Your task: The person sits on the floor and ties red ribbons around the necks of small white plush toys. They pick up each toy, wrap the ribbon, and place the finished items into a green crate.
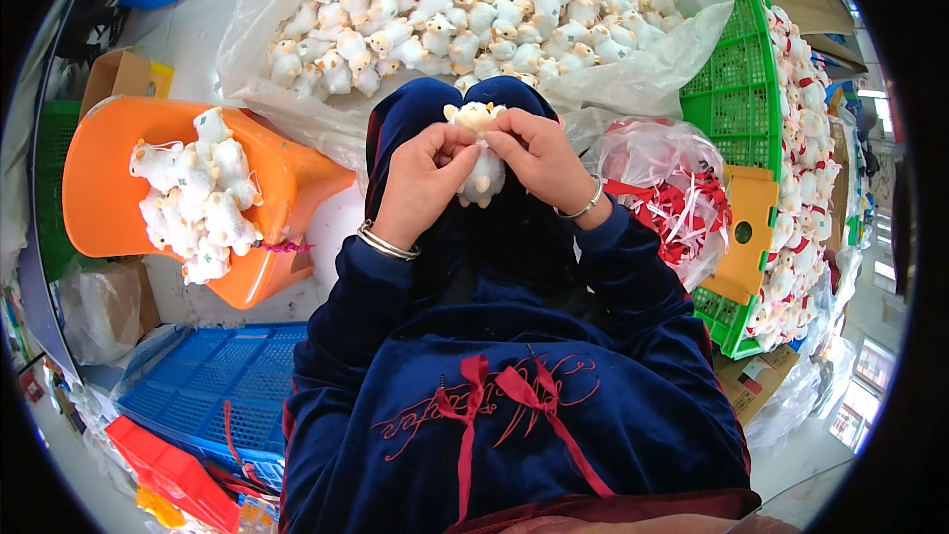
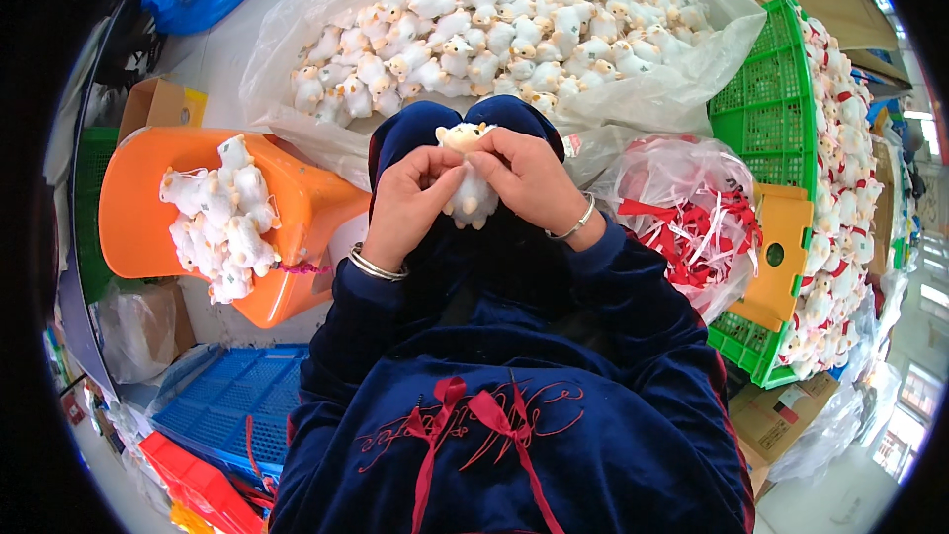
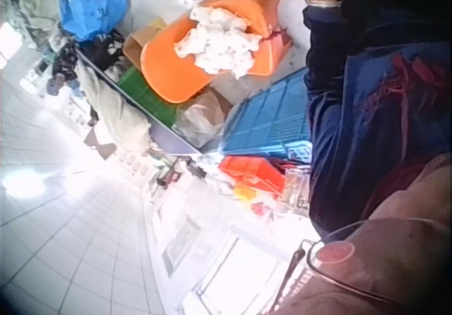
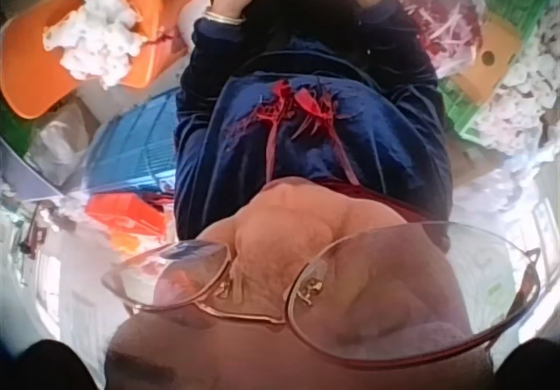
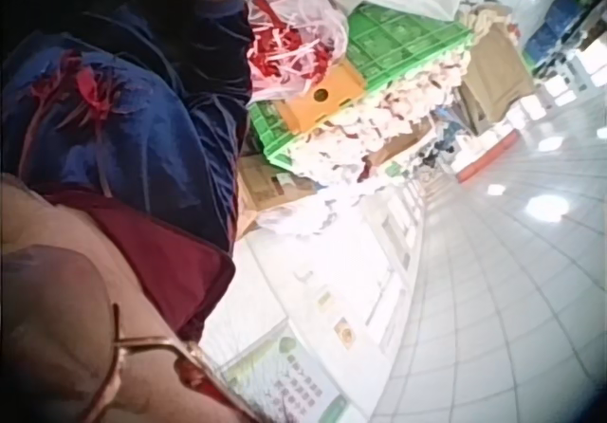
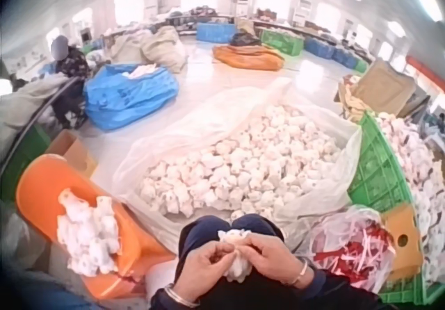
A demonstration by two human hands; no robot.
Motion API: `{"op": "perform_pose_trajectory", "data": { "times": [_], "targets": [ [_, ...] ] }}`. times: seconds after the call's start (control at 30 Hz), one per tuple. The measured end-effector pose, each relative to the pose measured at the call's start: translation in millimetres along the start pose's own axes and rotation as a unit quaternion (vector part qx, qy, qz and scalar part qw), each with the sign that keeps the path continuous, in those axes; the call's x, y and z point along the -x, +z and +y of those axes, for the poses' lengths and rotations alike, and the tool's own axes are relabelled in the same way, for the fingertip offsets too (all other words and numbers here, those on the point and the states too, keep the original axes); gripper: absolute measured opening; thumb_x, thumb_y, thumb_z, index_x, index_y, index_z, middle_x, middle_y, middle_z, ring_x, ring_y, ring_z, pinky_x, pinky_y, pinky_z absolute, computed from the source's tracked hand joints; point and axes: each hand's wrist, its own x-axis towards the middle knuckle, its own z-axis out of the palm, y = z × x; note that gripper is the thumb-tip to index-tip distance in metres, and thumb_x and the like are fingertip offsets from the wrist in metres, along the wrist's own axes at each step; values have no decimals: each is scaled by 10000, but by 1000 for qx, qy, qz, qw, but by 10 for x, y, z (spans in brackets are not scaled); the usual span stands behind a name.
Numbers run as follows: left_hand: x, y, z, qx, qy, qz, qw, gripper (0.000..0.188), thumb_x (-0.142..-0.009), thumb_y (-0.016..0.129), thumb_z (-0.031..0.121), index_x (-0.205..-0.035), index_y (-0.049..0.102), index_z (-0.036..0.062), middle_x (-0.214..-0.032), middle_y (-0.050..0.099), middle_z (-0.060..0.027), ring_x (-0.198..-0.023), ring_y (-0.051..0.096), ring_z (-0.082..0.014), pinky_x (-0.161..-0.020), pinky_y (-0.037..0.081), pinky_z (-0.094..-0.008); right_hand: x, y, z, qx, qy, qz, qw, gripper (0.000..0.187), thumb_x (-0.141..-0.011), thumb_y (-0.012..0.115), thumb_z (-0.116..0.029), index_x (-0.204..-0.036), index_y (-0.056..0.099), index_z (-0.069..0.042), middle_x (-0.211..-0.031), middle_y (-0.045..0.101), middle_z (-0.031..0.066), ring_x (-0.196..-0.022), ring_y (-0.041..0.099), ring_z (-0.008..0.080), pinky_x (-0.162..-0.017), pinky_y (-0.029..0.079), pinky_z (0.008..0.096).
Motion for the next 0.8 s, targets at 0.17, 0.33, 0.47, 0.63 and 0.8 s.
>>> {"op": "perform_pose_trajectory", "data": {
  "times": [0.17,0.33,0.47,0.63,0.8],
  "targets": [
    [-16,87,-46,4,40,16,999,155,-946,718,93,-1069,746,3,-821,645,31,-721,556,-35,-631,436,-202,-22,-66,76,-14,-12,-16,1000,176,-994,646,-165,-970,665,8,-772,641,60,-686,563,118,-641,475,282],
    [-38,111,-77,1,47,21,999,129,-935,724,85,-1022,758,-5,-836,639,16,-721,557,-41,-632,441,-211,-28,-156,27,-56,52,-23,997,206,-1038,583,-192,-1023,671,-7,-823,626,-29,-705,504,36,-617,419,218],
    [-31,145,-122,17,31,38,999,129,-934,727,89,-1017,755,-7,-824,633,21,-711,553,-38,-628,439,-209,-77,-272,-6,-10,139,-49,989,247,-1053,547,-237,-1031,679,-29,-806,628,-25,-579,507,42,-516,397,228],
    [-25,186,-112,50,9,43,998,132,-937,730,110,-1009,749,1,-762,612,38,-650,517,-22,-585,422,-199,-156,-440,-101,26,195,-165,966,271,-1041,561,-244,-947,692,-27,-721,621,-15,-489,498,61,-463,385,233],
    [-61,229,-130,48,17,40,998,133,-944,722,118,-998,741,-2,-743,609,43,-613,502,-9,-530,407,-191,-166,-544,-100,-16,202,-186,962,275,-1032,583,-246,-896,691,-33,-708,637,-8,-528,514,54,-499,400,224]
  ]
}}
